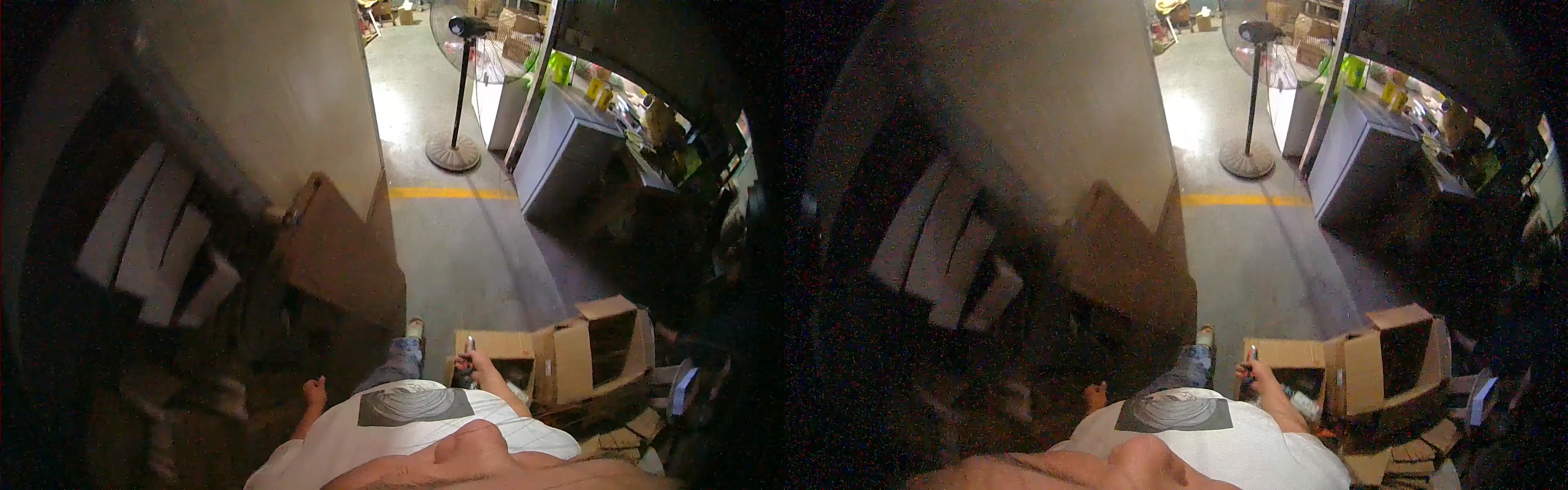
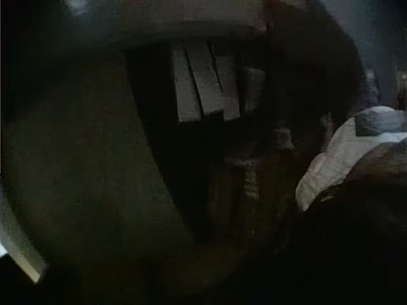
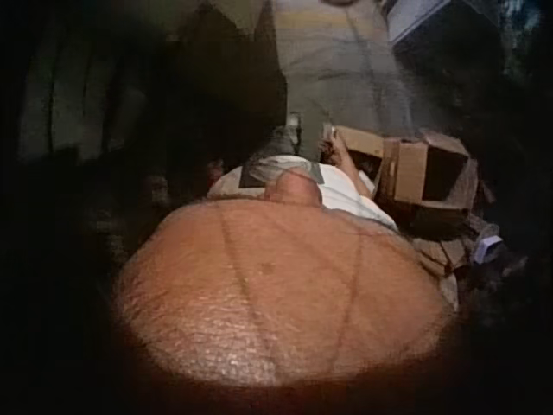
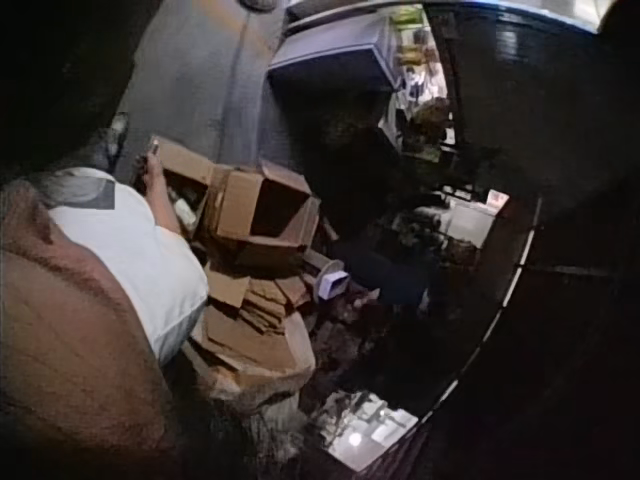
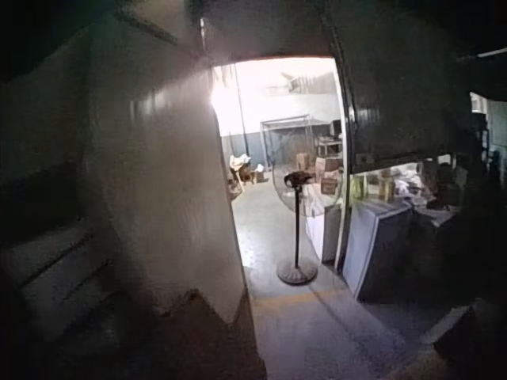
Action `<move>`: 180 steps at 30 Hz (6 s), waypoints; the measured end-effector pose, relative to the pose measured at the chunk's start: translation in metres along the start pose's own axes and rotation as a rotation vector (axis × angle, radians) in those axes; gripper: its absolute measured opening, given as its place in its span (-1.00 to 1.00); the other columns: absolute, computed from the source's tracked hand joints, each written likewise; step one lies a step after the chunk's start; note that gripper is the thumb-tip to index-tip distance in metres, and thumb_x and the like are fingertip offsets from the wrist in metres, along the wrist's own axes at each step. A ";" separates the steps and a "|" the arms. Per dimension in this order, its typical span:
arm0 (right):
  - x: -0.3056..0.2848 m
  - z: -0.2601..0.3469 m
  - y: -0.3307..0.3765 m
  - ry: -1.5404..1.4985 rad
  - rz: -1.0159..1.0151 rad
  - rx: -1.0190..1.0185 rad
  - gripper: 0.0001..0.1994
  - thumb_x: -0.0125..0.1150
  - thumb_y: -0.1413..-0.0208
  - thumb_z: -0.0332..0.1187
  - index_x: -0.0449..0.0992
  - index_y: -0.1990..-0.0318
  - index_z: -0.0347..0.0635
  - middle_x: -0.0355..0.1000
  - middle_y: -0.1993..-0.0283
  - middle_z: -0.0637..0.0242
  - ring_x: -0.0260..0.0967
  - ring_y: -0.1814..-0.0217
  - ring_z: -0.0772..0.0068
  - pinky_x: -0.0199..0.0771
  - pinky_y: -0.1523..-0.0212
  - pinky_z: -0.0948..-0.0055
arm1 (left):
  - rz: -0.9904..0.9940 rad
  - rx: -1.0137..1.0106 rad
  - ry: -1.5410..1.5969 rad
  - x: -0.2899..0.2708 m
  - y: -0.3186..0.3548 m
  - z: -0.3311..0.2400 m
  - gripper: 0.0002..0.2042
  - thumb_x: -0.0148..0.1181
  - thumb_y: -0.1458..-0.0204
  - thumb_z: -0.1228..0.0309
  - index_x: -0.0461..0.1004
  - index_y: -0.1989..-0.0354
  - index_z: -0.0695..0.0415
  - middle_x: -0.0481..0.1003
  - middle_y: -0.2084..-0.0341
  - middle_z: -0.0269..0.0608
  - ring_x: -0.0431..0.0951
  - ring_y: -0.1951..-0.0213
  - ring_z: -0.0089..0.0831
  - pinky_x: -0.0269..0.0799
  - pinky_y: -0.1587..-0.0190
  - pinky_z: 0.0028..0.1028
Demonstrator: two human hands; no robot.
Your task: The person walks through a warehouse and approaches a workbench. They unpack a plastic bag containing small blue and grey components and metal fasteners. The person then assembles these parts by hand, inserting the fasteners into the components and placing the finished units into a cardboard box.
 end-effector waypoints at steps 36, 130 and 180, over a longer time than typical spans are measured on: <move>0.458 0.932 -0.545 1.302 -0.389 -0.258 -0.78 0.10 0.00 -0.44 0.40 0.17 -0.25 0.45 0.40 0.14 0.44 0.52 0.18 0.42 0.59 0.25 | 0.198 0.476 -0.375 0.200 -0.741 -1.281 -0.65 0.08 -0.09 0.07 0.55 0.25 0.11 0.55 0.24 -0.04 0.55 0.15 -0.08 0.47 0.17 -0.17; 0.812 3.184 -1.509 0.026 -1.604 -0.459 -0.70 0.09 -0.07 -0.30 0.41 0.11 -0.33 0.46 0.23 -0.05 0.42 0.15 0.01 0.41 0.11 0.21 | 0.961 1.305 -1.400 1.417 -1.848 -3.695 -0.63 0.03 -0.05 0.08 0.55 0.14 0.08 0.54 0.17 -0.02 0.53 0.09 -0.08 0.41 0.02 -0.20; 0.231 3.640 -1.421 -0.510 -1.145 0.479 -0.66 0.09 -0.07 -0.26 0.34 0.07 -0.31 0.45 0.22 -0.08 0.46 0.15 -0.07 0.44 0.24 0.06 | 1.463 1.824 -2.184 2.484 -0.788 -3.950 -0.47 0.09 0.07 0.36 0.26 -0.15 0.19 0.27 -0.16 -0.06 0.24 -0.22 -0.14 0.14 -0.20 -0.12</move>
Point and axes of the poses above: each hand's wrist, its own y-axis away from the middle knuckle, its own x-axis out of the palm, z = x × y, the point moved 1 cm from there along -y, towards the middle knuckle
